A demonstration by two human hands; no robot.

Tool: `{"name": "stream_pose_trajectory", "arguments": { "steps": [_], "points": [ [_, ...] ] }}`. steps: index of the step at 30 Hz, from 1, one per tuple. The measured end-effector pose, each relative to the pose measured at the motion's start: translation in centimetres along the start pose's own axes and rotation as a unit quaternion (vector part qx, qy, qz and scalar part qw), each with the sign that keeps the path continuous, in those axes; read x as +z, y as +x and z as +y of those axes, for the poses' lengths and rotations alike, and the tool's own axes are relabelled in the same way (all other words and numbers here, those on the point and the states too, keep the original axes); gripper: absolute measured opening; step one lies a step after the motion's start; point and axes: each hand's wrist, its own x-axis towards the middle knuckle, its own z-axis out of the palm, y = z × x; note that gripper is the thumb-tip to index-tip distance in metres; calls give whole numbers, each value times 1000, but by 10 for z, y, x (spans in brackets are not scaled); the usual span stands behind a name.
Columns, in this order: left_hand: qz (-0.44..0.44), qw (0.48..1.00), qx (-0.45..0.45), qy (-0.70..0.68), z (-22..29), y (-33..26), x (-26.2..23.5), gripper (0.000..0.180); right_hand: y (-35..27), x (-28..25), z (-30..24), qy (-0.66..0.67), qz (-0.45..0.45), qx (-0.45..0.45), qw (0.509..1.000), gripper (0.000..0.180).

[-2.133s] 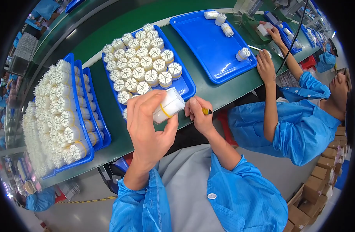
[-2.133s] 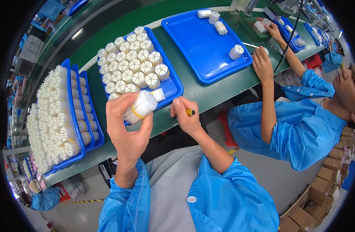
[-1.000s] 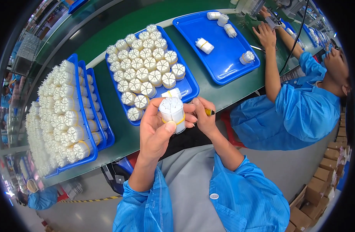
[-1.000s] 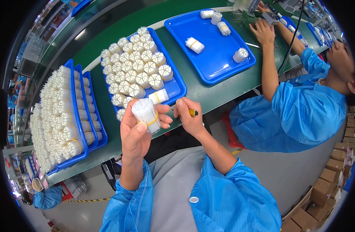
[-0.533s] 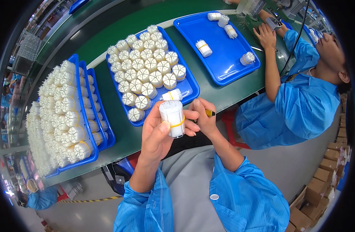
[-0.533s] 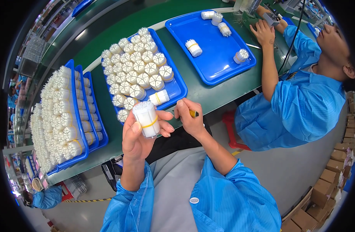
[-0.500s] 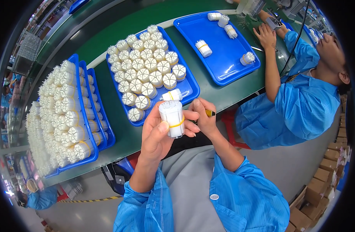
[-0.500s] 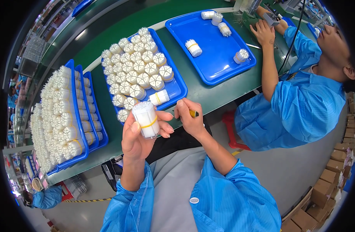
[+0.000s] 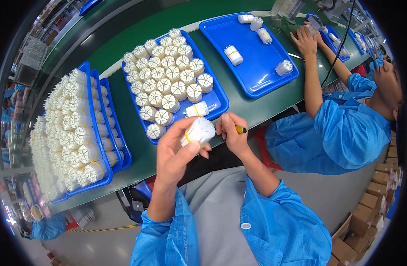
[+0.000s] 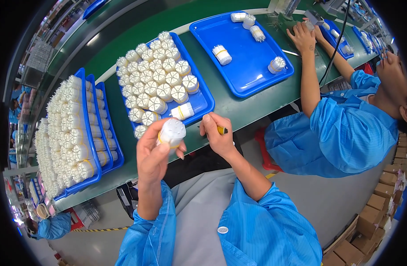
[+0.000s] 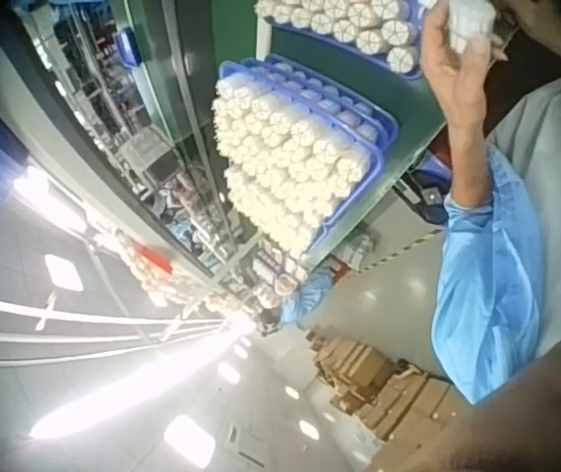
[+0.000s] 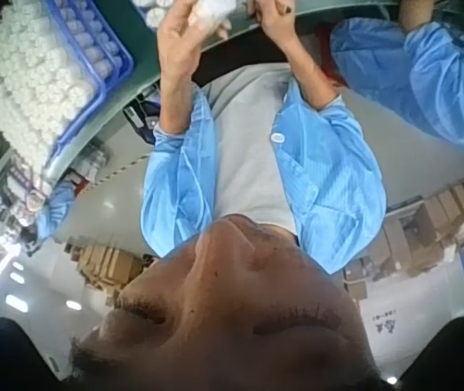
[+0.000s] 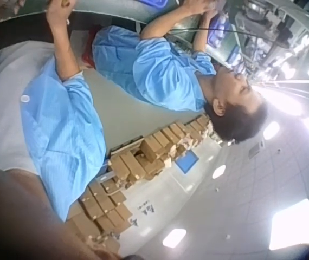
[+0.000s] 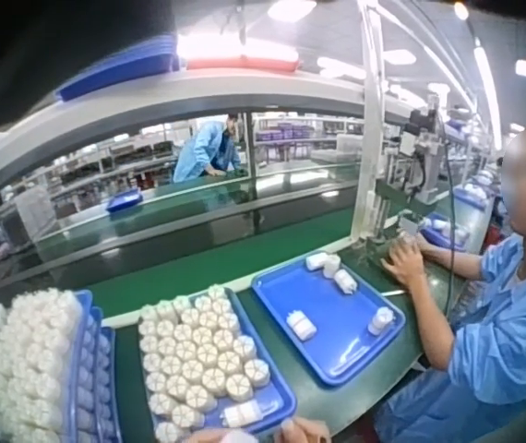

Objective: The person assembles small white plastic cylindrical components using a specialized hand tool, working on a factory production line.

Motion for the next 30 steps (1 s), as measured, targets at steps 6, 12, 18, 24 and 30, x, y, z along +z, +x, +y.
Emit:
{"name": "stream_pose_trajectory", "arguments": {
  "steps": [6,12,18,24,30],
  "points": [
    [201,879,129,413,10,12,-7,35,1,-2,-1,-17,-7,-14,1000,42],
    [82,732,169,655,-7,63,11,42,0,-3,-4,-7,-3,-6,1000,40],
    [27,564,120,817,-25,92,3,54,-2,-3,-2,3,-12,-11,1000,39],
    [61,579,189,791,-9,76,5,63,-1,-6,-3,9,-13,-29,999,38],
    [58,514,143,844,8,50,-6,41,0,-7,-5,17,-21,-36,999,38]
  ]
}}
